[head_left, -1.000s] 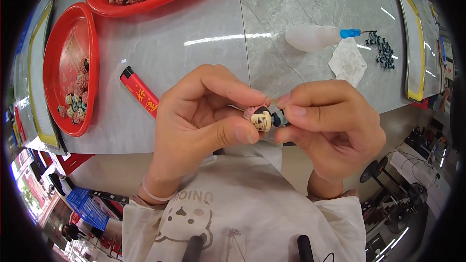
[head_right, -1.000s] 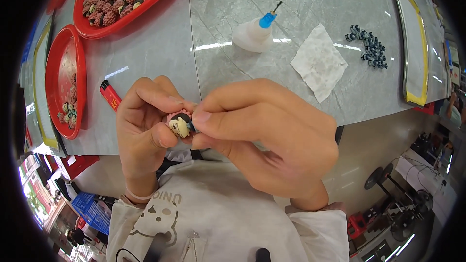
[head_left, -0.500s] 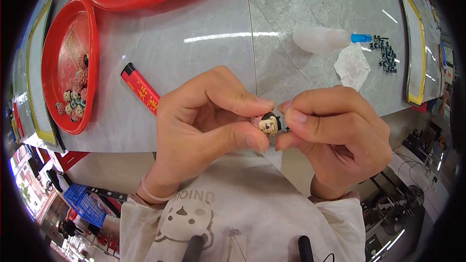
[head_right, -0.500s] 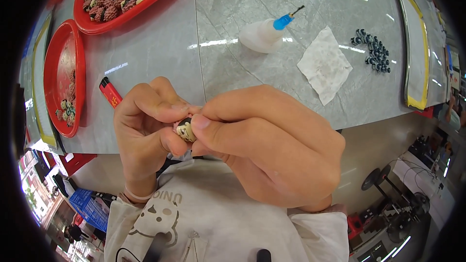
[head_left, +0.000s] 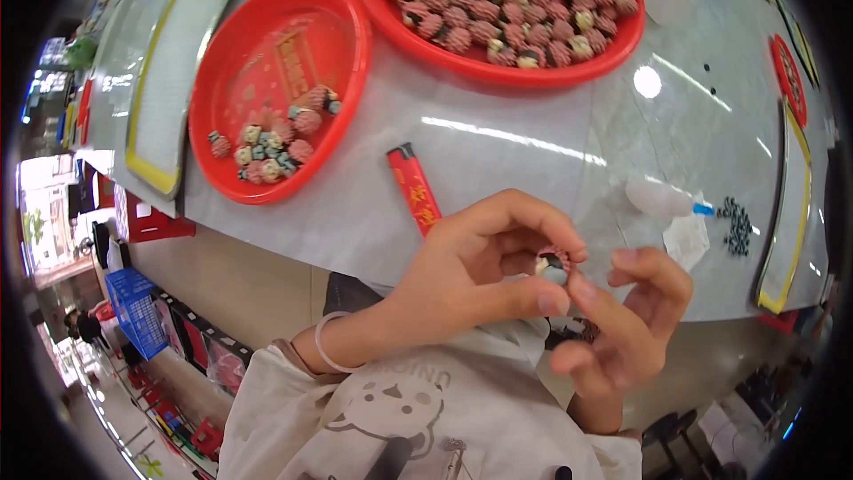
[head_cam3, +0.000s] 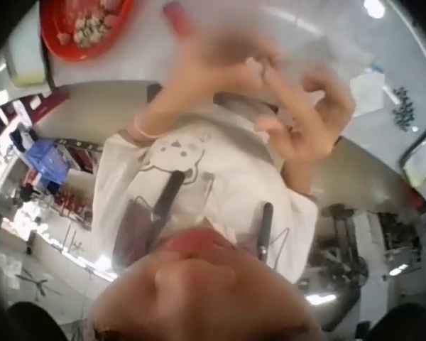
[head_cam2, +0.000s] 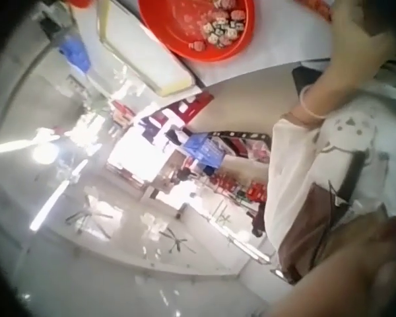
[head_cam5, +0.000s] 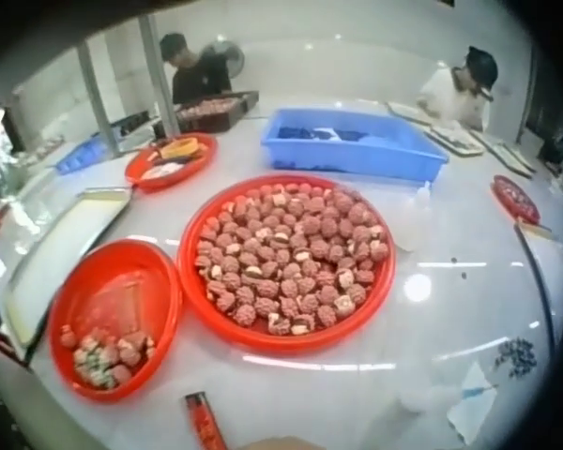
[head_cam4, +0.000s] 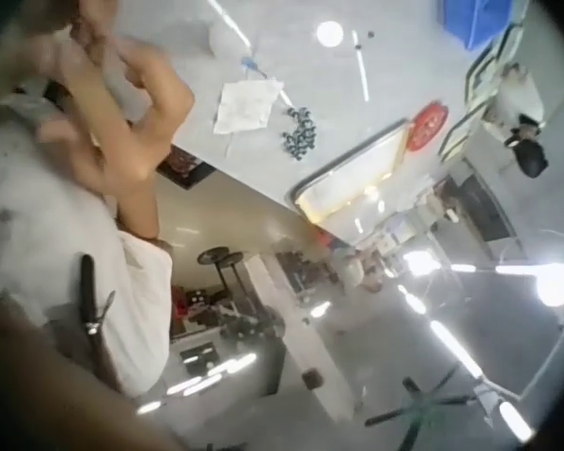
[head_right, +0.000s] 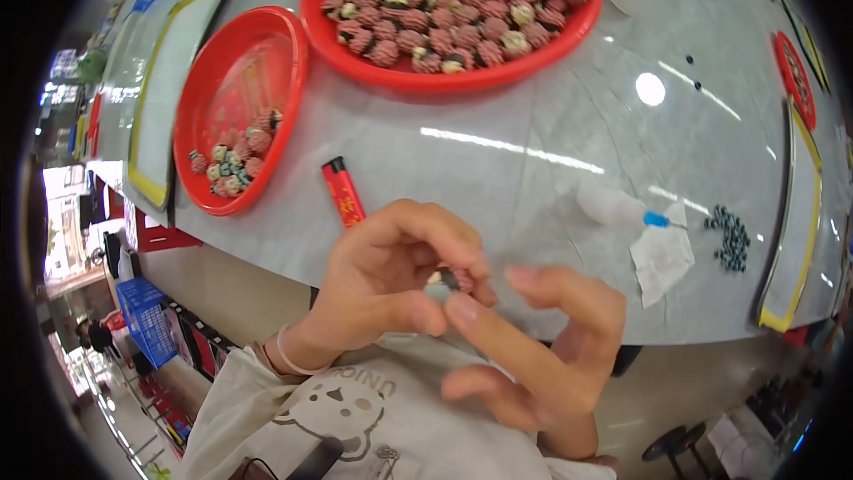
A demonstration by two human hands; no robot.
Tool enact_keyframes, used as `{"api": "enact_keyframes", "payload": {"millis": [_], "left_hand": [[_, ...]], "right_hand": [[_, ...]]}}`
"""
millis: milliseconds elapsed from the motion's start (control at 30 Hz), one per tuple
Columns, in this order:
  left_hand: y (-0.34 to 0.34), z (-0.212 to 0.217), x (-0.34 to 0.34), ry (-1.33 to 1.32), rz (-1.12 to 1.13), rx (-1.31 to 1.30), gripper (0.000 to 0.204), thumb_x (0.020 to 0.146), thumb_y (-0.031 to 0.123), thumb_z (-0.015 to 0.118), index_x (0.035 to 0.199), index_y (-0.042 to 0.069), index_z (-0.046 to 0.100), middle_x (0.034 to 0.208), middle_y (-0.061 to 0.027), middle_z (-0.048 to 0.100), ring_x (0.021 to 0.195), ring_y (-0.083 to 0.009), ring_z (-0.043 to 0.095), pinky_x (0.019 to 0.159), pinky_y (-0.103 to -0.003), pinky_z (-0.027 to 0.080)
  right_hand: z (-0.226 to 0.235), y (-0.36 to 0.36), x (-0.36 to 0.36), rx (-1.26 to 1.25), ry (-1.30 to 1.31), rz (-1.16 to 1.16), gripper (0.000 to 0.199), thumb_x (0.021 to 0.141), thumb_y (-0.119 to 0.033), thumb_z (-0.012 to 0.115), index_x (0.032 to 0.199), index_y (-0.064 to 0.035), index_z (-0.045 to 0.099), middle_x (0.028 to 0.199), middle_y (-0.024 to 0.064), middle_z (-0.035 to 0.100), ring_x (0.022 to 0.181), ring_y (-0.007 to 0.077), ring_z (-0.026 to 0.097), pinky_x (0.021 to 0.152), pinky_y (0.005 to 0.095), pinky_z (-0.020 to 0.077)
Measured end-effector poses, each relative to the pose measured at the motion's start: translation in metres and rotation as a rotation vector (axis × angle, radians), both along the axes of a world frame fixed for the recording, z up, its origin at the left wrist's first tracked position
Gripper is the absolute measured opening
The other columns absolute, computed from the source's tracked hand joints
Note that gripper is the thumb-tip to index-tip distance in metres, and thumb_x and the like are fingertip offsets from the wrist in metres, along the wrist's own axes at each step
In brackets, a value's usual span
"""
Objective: The person assembles miniature figurines by taking head pieces from a tray, applying glue to them with a dispenser bottle, attaching body pieces by hand, and placing the assembled figurines into another tray.
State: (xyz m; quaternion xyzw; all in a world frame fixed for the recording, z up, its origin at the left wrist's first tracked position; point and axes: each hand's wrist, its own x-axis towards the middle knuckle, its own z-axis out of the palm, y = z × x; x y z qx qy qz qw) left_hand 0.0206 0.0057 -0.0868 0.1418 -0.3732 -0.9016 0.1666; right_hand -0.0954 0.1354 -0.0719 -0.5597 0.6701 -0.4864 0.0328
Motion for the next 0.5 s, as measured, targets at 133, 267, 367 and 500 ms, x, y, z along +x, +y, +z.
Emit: {"api": "enact_keyframes", "payload": {"millis": [133, 267, 367, 500], "left_hand": [[-0.034, 0.011, 0.028, 0.101, 0.319, -0.438, 0.042, 0.072, 0.008, 0.068, 0.106, -0.002, 0.046, 0.096, -0.0149, 0.055, 0.089, -0.0215, 0.056, 0.077, -0.032, 0.047], [-0.051, 0.024, 0.045, -0.041, 0.596, -0.673, 0.044, 0.069, -0.009, 0.064, 0.108, -0.004, 0.045, 0.101, -0.0188, 0.057, 0.093, -0.0214, 0.056, 0.082, -0.032, 0.044], [-0.051, 0.022, 0.051, -0.122, 0.653, -0.905, 0.045, 0.068, -0.011, 0.065, 0.108, -0.004, 0.046, 0.104, -0.0188, 0.056, 0.092, -0.0216, 0.057, 0.083, -0.03, 0.044], [-0.049, 0.021, 0.05, -0.094, 0.55, -1.058, 0.043, 0.065, -0.012, 0.065, 0.104, -0.005, 0.05, 0.106, -0.0189, 0.056, 0.088, -0.0189, 0.057, 0.077, -0.028, 0.046]], "right_hand": [[-0.006, 0.001, 0.0, -0.048, -0.15, -0.028, 0.042, 0.072, -0.042, 0.066, 0.089, -0.0039, 0.067, 0.095, 0.0152, 0.053, 0.072, 0.0194, 0.05, 0.058, 0.0267, 0.04], [-0.02, -0.001, -0.002, -0.088, -0.187, -0.048, 0.03, 0.077, -0.027, 0.065, 0.086, 0.0013, 0.064, 0.082, 0.0135, 0.057, 0.063, 0.0194, 0.052, 0.054, 0.0257, 0.0392], [-0.025, -0.005, 0.0, -0.065, -0.15, -0.035, 0.021, 0.077, -0.017, 0.065, 0.084, 0.0019, 0.064, 0.076, 0.0114, 0.058, 0.063, 0.0196, 0.052, 0.052, 0.0252, 0.0381], [-0.026, -0.004, 0.0, -0.058, -0.13, -0.034, 0.017, 0.075, -0.012, 0.065, 0.083, 0.0025, 0.063, 0.073, 0.0103, 0.059, 0.06, 0.0197, 0.051, 0.05, 0.0261, 0.0377]]}}
